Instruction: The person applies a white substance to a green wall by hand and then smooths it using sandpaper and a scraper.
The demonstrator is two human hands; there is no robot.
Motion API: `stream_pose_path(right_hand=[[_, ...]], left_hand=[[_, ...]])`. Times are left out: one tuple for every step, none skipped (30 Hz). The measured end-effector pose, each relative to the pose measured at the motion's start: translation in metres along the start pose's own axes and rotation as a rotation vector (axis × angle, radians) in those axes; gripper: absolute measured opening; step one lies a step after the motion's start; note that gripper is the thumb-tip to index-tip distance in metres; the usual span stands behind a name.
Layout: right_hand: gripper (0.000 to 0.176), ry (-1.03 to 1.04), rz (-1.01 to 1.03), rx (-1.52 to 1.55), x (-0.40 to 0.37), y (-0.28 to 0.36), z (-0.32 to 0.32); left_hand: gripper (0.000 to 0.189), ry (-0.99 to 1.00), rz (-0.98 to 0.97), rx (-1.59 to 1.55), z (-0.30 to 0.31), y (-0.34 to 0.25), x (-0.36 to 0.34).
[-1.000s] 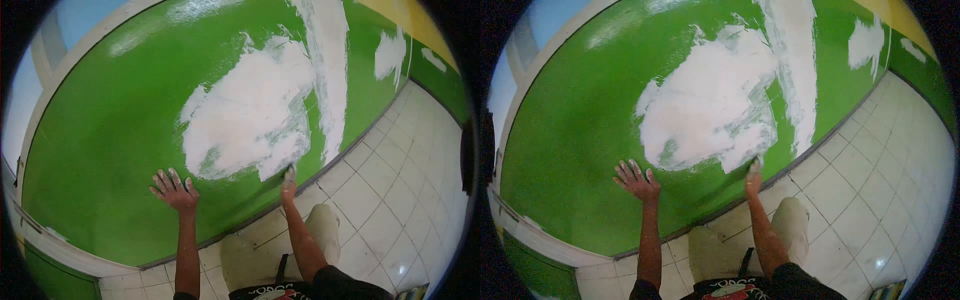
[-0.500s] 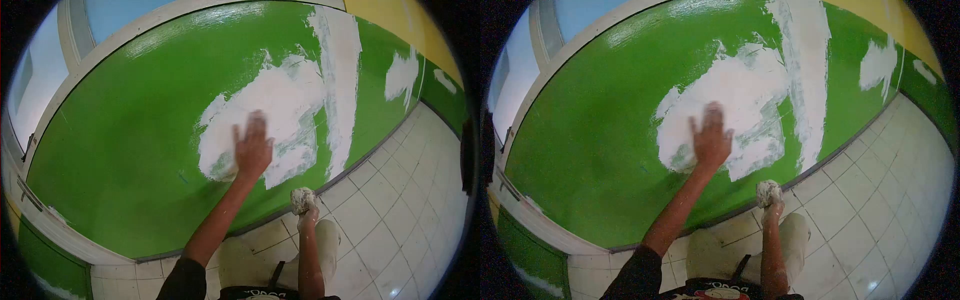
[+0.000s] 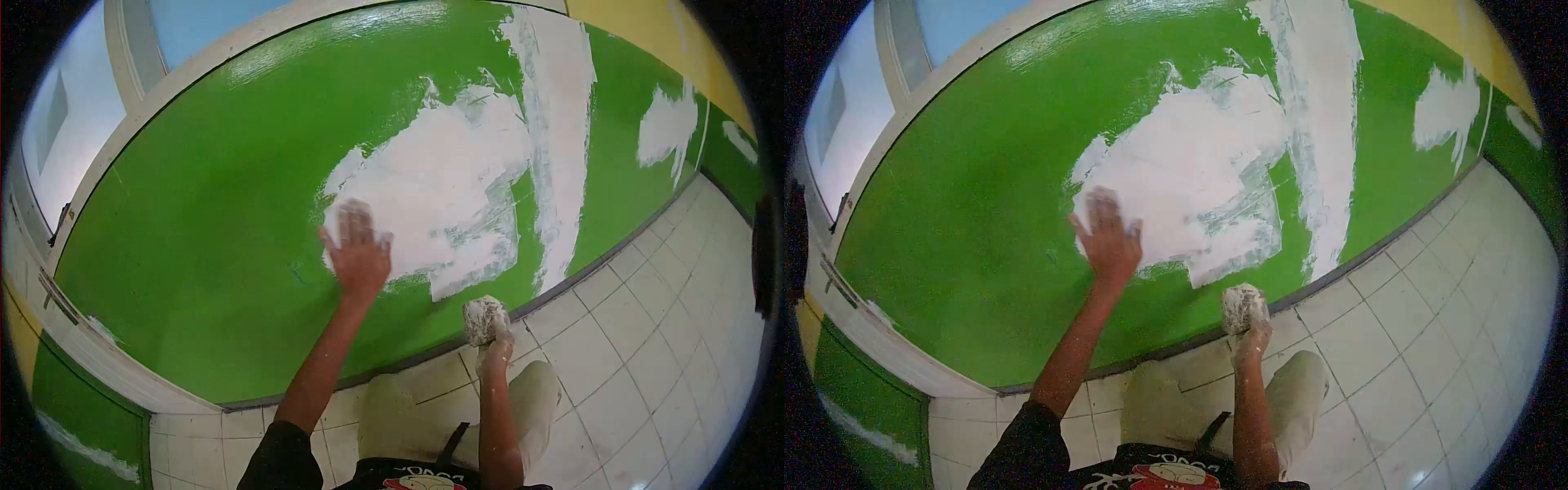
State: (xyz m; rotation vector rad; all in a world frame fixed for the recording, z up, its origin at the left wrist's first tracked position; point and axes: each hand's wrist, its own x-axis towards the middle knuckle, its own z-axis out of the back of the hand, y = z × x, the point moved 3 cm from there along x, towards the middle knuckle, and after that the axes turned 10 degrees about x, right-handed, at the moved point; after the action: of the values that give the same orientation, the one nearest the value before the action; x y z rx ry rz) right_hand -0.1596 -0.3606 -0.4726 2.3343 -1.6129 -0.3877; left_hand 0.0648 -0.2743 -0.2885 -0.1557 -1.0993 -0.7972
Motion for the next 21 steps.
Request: stream_pose_path(right_hand=[[0.041, 0.007, 0.001, -0.003, 0.000, -0.001, -0.003], [0.042, 0.013, -0.003, -0.025, 0.000, -0.002, -0.003], [0.043, 0.017, -0.009, -0.051, -0.001, -0.003, -0.005], [0.043, 0.023, -0.012, -0.063, -0.003, -0.001, -0.012], [0.044, 0.023, 0.015, -0.068, -0.007, 0.003, -0.025], [0.045, 0.022, 0.041, -0.073, -0.008, 0.006, -0.033], [0.045, 0.019, 0.038, -0.083, -0.004, 0.005, -0.033], [0.048, 0.057, 0.051, -0.147, 0.001, 0.003, -0.032], [0.050, 0.096, 0.065, -0.210, 0.006, 0.002, -0.032], [0.050, 0.093, 0.068, -0.215, 0.005, 0.003, -0.038], [0.047, 0.133, 0.009, -0.188, 0.002, 0.002, -0.050], [0.044, 0.172, -0.050, -0.163, -0.001, 0.000, -0.061], [0.044, 0.167, -0.046, -0.169, -0.001, -0.002, -0.070], [0.044, 0.248, -0.079, -0.168, -0.002, -0.006, -0.081], [0.044, 0.329, -0.115, -0.168, -0.002, -0.011, -0.091], [0.044, 0.328, -0.116, -0.175, -0.001, -0.014, -0.098], [0.044, 0.354, -0.120, -0.167, 0.001, -0.018, -0.106], [0.044, 0.381, -0.121, -0.159, 0.003, -0.020, -0.114], [0.044, 0.382, -0.114, -0.164, 0.007, -0.021, -0.119], [0.042, 0.401, -0.134, -0.145, 0.011, -0.021, -0.123], [0.039, 0.417, -0.153, -0.126, 0.014, -0.022, -0.125]], left_hand=[[0.064, 0.138, -0.080, 0.047, -0.010, -0.011, -0.009], [0.062, 0.178, -0.201, 0.006, -0.011, -0.023, -0.021], [0.064, 0.204, -0.387, -0.007, -0.030, -0.031, -0.038], [0.064, 0.225, -0.535, -0.057, -0.026, -0.037, -0.049], [0.063, 0.244, -0.683, -0.107, -0.023, -0.042, -0.062], [0.063, 0.247, -0.672, -0.112, -0.022, -0.042, -0.075], [0.063, 0.267, -0.678, -0.309, -0.022, -0.043, -0.090], [0.063, 0.284, -0.680, -0.509, -0.015, -0.045, -0.101], [0.063, 0.289, -0.676, -0.518, -0.010, -0.048, -0.111], [0.058, 0.384, -0.410, -0.752, 0.001, -0.047, -0.110], [0.053, 0.473, -0.135, -0.972, 0.004, -0.045, -0.109], [0.053, 0.475, -0.136, -0.979, 0.003, -0.048, -0.108], [0.050, 0.612, 0.152, -1.268, -0.005, -0.048, -0.106], [0.047, 0.743, 0.464, -1.540, -0.010, -0.050, -0.106], [0.047, 0.745, 0.469, -1.546, -0.010, -0.057, -0.102], [0.044, 0.599, 0.564, -1.689, -0.006, -0.062, -0.093], [0.040, 0.441, 0.657, -1.823, -0.002, -0.061, -0.087], [0.040, 0.438, 0.658, -1.830, -0.003, -0.054, -0.086], [0.037, 0.578, 0.647, -1.698, -0.005, -0.044, -0.084], [0.035, 0.713, 0.630, -1.562, -0.008, -0.035, -0.083], [0.035, 0.718, 0.626, -1.573, -0.008, -0.028, -0.083]])
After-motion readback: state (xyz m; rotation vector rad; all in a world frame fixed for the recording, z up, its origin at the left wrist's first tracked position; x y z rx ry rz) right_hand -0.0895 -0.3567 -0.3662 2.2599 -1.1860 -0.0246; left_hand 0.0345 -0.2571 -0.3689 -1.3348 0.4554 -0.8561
